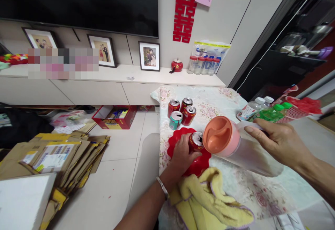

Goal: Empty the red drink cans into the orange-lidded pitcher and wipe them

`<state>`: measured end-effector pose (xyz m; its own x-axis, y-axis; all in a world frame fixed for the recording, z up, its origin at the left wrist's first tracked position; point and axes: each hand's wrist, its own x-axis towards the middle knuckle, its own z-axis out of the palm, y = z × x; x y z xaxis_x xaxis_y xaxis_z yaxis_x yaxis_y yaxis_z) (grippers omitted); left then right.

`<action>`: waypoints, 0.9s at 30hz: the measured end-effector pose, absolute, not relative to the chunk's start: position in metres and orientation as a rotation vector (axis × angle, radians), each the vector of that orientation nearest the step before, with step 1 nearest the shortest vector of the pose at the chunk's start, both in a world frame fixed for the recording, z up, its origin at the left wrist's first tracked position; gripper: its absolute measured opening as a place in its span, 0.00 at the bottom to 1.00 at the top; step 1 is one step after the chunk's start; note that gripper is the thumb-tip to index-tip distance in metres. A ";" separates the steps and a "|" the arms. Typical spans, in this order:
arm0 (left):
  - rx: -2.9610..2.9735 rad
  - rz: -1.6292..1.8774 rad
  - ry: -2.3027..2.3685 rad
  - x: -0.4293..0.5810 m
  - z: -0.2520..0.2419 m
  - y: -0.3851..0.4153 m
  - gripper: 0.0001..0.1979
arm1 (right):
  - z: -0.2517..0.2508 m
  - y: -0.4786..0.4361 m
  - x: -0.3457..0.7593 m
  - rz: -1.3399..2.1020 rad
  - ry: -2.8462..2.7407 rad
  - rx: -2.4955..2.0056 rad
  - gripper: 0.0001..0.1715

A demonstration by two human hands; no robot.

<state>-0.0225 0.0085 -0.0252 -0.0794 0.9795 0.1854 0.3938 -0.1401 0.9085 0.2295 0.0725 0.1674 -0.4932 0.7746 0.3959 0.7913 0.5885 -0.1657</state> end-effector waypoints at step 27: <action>1.569 1.170 1.519 -0.022 -0.024 0.009 0.32 | 0.167 0.073 0.230 -0.027 -2.392 -1.283 0.41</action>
